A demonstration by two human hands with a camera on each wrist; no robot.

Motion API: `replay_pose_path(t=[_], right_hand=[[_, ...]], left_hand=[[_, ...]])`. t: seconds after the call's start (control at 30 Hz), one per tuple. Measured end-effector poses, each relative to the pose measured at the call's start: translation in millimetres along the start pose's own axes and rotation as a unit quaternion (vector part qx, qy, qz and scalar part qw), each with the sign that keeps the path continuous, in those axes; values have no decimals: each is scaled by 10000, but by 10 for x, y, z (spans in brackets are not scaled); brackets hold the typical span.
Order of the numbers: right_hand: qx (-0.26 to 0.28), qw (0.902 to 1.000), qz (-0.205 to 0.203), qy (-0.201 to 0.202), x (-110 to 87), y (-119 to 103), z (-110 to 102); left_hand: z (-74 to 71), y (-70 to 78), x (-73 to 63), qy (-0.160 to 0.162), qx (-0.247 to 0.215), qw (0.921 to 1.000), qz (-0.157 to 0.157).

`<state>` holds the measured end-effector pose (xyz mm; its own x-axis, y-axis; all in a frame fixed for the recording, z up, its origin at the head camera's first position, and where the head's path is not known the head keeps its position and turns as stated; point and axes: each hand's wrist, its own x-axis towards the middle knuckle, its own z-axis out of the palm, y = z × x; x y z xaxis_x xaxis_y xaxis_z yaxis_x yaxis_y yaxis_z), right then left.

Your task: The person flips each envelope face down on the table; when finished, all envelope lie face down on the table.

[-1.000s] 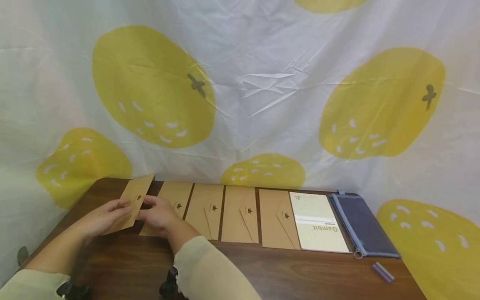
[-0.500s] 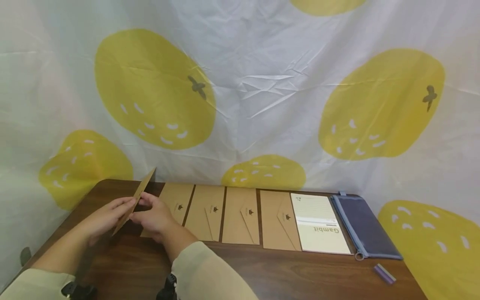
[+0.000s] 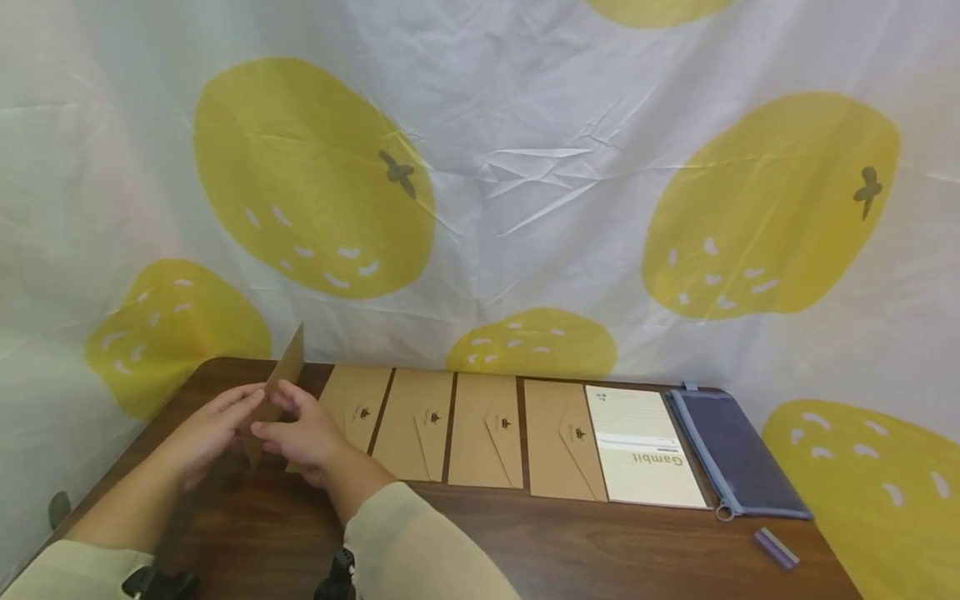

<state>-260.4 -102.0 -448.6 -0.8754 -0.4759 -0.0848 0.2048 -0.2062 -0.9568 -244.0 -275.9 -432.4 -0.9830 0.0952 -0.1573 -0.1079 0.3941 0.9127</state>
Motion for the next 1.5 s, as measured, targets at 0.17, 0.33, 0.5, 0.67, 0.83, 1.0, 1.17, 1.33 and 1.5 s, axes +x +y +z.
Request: replay_pose_path(t=[0.17, 0.33, 0.5, 0.67, 0.83, 1.0, 1.17, 1.33, 1.5], right_hand=[[19, 9998, 167, -77, 6, 11, 14], [-35, 9987, 454, -230, 35, 57, -1], [-45, 9968, 753, -274, 48, 110, -49], [53, 9959, 889, -172, 39, 131, -115], [294, 9958, 852, -170, 34, 112, -161], [281, 9959, 854, -103, 43, 94, -208], [207, 9961, 849, -98, 46, 77, -237], [272, 9960, 845, -108, 51, 79, -248], [262, 9960, 839, -190, 29, 83, -271]], left_hand=[[-45, 21, -32, 416, -361, 9984, 152], [-96, 24, -46, 827, -566, 9945, 302], [-129, -29, -57, 1294, -594, 9890, 388], [-162, -100, -67, 1725, -406, 9837, 290], [-208, -181, -56, 1872, -25, 9823, -39], [-276, -265, -52, 1721, 619, 9824, -378], [-324, -328, -60, 1248, 1202, 9836, -494], [-302, -369, -32, 995, 1296, 9856, -443], [-273, -365, -24, 967, 1151, 9877, -434]])
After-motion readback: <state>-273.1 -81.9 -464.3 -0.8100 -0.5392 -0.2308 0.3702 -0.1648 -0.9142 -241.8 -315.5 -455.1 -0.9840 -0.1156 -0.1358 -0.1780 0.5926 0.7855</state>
